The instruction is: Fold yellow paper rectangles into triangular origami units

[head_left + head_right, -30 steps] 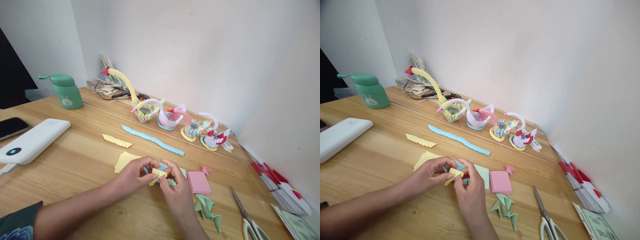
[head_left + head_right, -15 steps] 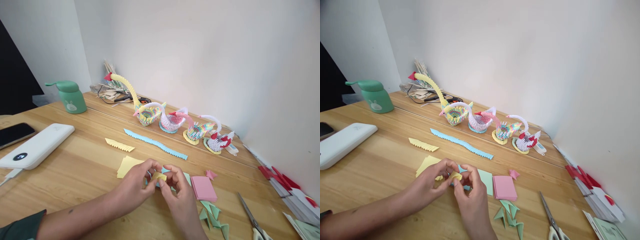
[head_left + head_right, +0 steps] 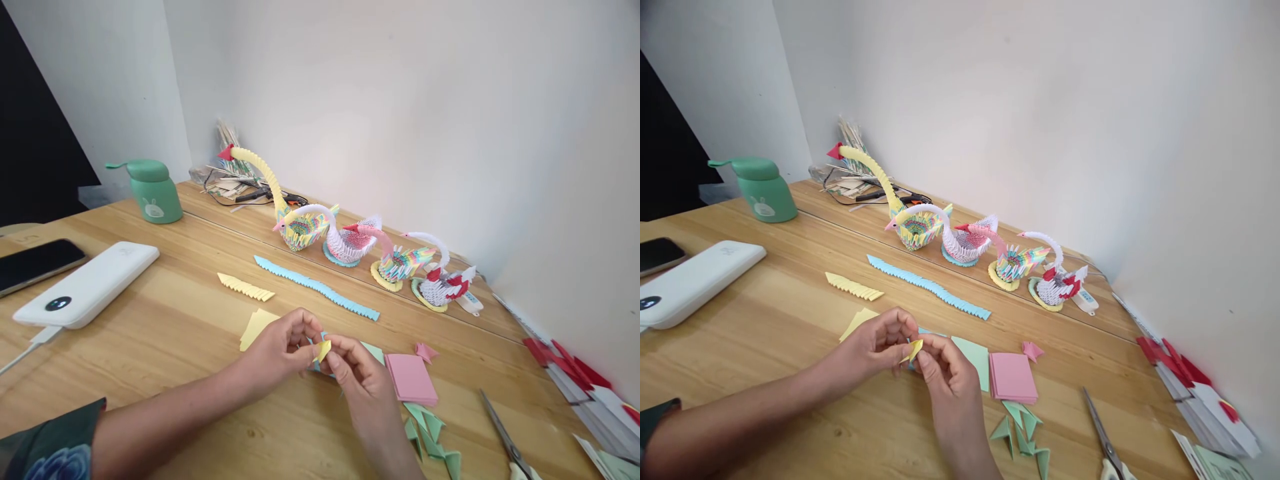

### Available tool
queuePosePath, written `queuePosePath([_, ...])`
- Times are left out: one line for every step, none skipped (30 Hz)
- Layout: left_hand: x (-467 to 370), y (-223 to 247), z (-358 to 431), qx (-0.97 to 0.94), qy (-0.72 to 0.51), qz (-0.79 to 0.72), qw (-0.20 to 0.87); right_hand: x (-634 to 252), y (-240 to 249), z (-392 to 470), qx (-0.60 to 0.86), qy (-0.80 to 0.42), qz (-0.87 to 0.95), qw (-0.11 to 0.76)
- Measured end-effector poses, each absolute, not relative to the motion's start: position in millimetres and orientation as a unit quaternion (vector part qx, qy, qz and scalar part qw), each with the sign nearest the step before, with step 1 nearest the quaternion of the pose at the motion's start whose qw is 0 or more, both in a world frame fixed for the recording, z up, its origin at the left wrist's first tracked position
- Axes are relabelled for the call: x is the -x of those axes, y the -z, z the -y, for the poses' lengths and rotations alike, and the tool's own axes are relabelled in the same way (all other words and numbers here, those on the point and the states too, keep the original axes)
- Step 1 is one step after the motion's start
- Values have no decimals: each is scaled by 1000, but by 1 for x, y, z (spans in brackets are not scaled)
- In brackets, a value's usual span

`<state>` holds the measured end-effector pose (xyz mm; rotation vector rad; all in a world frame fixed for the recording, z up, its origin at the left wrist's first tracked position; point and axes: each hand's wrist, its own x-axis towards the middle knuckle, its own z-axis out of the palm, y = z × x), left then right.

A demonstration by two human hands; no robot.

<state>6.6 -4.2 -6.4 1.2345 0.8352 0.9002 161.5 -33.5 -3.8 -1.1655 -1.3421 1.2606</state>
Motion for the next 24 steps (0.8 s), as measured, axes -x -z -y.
queuePosePath([-7,7,4,-539,-395,-365,648,-161,4,33,472,-514,541,470])
queuePosePath([-7,7,4,-538,-395,-364,650,-159,3,33,471,-514,535,477])
queuePosePath([-7,8,5,-538,-395,-362,651,-158,3,34,472,-513,528,485])
queuePosePath([-7,8,5,-539,-395,-361,650,-157,3,34,474,-511,521,493])
queuePosePath([-7,8,6,-542,-395,-362,647,-157,4,33,477,-507,516,500])
queuePosePath([-7,7,6,-548,-397,-365,640,-156,4,33,482,-501,514,503])
queuePosePath([-8,7,7,-557,-398,-369,629,-156,4,33,487,-495,514,503])
queuePosePath([-8,6,8,-567,-401,-376,613,-157,5,33,491,-492,518,498])
queuePosePath([-8,5,8,-580,-402,-386,595,-157,6,32,494,-491,522,492])
queuePosePath([-8,4,9,-593,-401,-397,574,-158,7,32,497,-490,524,488])
queuePosePath([-8,3,10,-606,-399,-407,554,-158,7,32,499,-490,523,487])
queuePosePath([-8,2,11,-618,-397,-416,535,-159,8,31,500,-494,520,486])
queuePosePath([-8,1,12,-630,-394,-425,518,-159,8,31,501,-498,516,485])
queuePosePath([-8,0,13,-640,-390,-432,502,-160,8,31,501,-502,514,482])
queuePosePath([-8,0,15,-652,-385,-439,484,-160,7,31,501,-506,513,479])
queuePosePath([-8,0,16,-665,-381,-445,463,-160,7,31,501,-509,514,475])
queuePosePath([-7,0,17,-681,-376,-450,439,-160,6,32,504,-507,516,472])
queuePosePath([-7,0,19,-699,-370,-453,411,-160,5,32,508,-503,517,471])
queuePosePath([-6,1,20,-717,-365,-452,384,-159,4,33,514,-494,520,469])
queuePosePath([-6,2,21,-734,-361,-450,358,-159,4,33,522,-484,528,464])
queuePosePath([-6,3,21,-747,-357,-450,335,-159,3,34,530,-469,540,457])
queuePosePath([-5,3,21,-757,-351,-449,318,-159,3,34,536,-453,557,445])
queuePosePath([-5,4,21,-766,-345,-450,303,-158,3,35,540,-435,576,433])
queuePosePath([-6,4,21,-774,-338,-450,290,-158,3,35,542,-417,595,422])
